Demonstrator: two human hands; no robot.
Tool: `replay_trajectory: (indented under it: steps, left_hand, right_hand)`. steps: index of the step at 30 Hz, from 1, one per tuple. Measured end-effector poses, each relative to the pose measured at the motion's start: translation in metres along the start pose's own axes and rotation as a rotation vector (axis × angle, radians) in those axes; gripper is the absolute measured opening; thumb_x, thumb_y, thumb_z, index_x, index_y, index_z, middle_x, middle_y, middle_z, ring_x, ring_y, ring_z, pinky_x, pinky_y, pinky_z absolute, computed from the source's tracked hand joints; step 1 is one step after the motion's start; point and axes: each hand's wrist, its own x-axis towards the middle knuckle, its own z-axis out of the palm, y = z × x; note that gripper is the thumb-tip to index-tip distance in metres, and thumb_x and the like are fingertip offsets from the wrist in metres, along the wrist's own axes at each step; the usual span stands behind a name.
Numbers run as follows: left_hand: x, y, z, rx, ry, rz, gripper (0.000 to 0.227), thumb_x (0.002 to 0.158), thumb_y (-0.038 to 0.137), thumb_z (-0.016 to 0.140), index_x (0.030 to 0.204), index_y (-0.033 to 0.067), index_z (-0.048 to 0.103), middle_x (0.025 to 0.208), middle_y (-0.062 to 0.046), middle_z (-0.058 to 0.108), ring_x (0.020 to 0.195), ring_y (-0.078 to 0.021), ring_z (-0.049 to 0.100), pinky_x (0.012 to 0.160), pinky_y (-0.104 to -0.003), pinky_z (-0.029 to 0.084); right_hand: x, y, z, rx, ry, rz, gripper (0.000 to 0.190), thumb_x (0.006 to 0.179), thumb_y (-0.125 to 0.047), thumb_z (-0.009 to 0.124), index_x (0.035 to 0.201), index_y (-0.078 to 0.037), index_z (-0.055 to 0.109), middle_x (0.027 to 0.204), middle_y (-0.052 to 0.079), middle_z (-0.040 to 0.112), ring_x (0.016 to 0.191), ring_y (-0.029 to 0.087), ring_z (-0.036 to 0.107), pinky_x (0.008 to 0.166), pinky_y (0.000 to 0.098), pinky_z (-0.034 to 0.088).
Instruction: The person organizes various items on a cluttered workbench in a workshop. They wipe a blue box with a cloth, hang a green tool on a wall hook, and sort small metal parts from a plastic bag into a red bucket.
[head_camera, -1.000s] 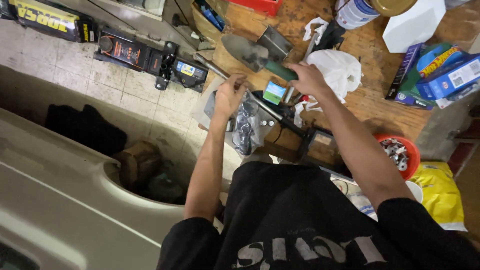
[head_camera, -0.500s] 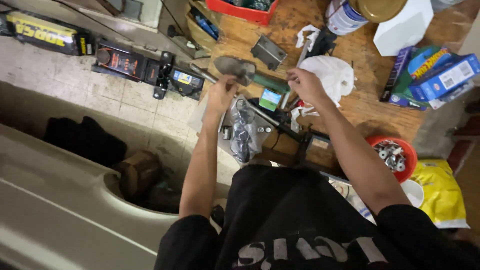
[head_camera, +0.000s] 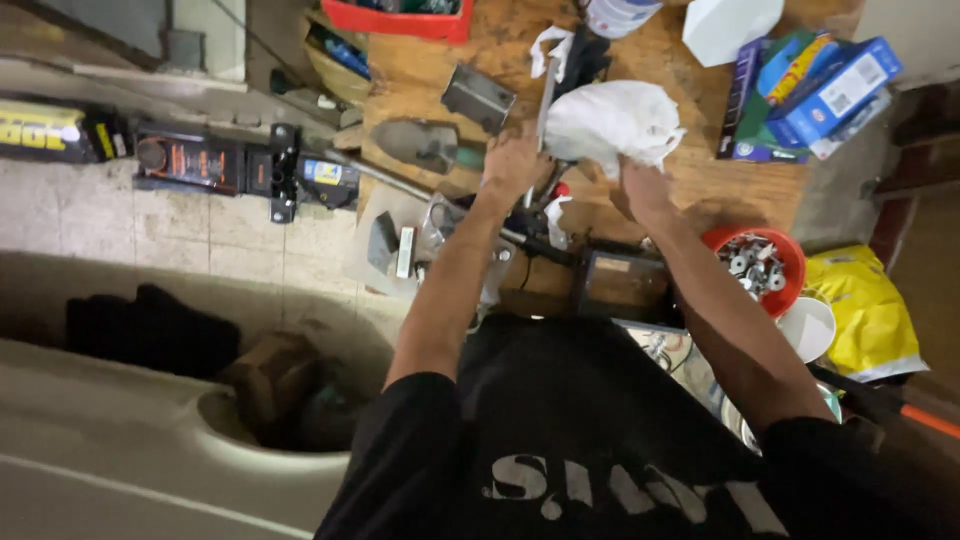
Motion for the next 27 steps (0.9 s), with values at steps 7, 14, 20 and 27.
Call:
replay_trajectory:
  steps: [7,14,20,27]
  left_hand:
    - [0.033,0.009,0.038,0.164,-0.184,-0.2,0.077,0.095,0.051,0.059,0.153,0.0056,0.035,0.127,-0.014,0.071,0.13,-0.0358,0.057,0.114,-0.056,0.025]
    - [0.005,0.014,-0.037,-0.295,-0.142,-0.303,0.076,0.086,0.062,0.061,0.138,0.006,0.055,0.125,-0.019,0.071,0.123,-0.0399,0.064,0.11,-0.05,0.038]
    - [0.013,0.02,-0.041,-0.361,-0.147,-0.327,0.066,0.081,0.066,0.062,0.124,0.0159,0.061,0.121,-0.014,0.074,0.121,-0.0361,0.067,0.105,-0.049,0.04]
    - [0.029,-0.039,0.065,0.23,0.03,-0.098,0.031,0.091,0.044,0.049,0.106,0.0254,0.069,0.109,0.002,0.07,0.113,-0.0232,0.054,0.097,-0.052,0.03]
  right_hand:
    - [-0.019,0.048,0.016,0.055,0.007,0.011,0.042,0.098,-0.043,0.062,0.136,-0.027,0.066,0.125,0.014,0.071,0.115,0.044,0.068,0.093,0.0616,0.052]
    - [-0.067,0.0,-0.058,0.749,-0.035,-0.075,0.053,0.1,-0.047,0.065,0.142,-0.016,0.06,0.107,0.013,0.075,0.097,0.028,0.071,0.082,0.0421,0.055]
    - [-0.086,-0.044,-0.081,1.01,-0.145,-0.186,0.058,0.1,-0.043,0.069,0.142,-0.004,0.057,0.1,0.016,0.073,0.085,0.023,0.07,0.069,0.0318,0.053]
    - [-0.099,-0.056,-0.093,1.073,-0.181,-0.16,0.058,0.102,-0.038,0.069,0.144,-0.001,0.056,0.105,0.019,0.073,0.085,0.024,0.072,0.07,0.0321,0.055]
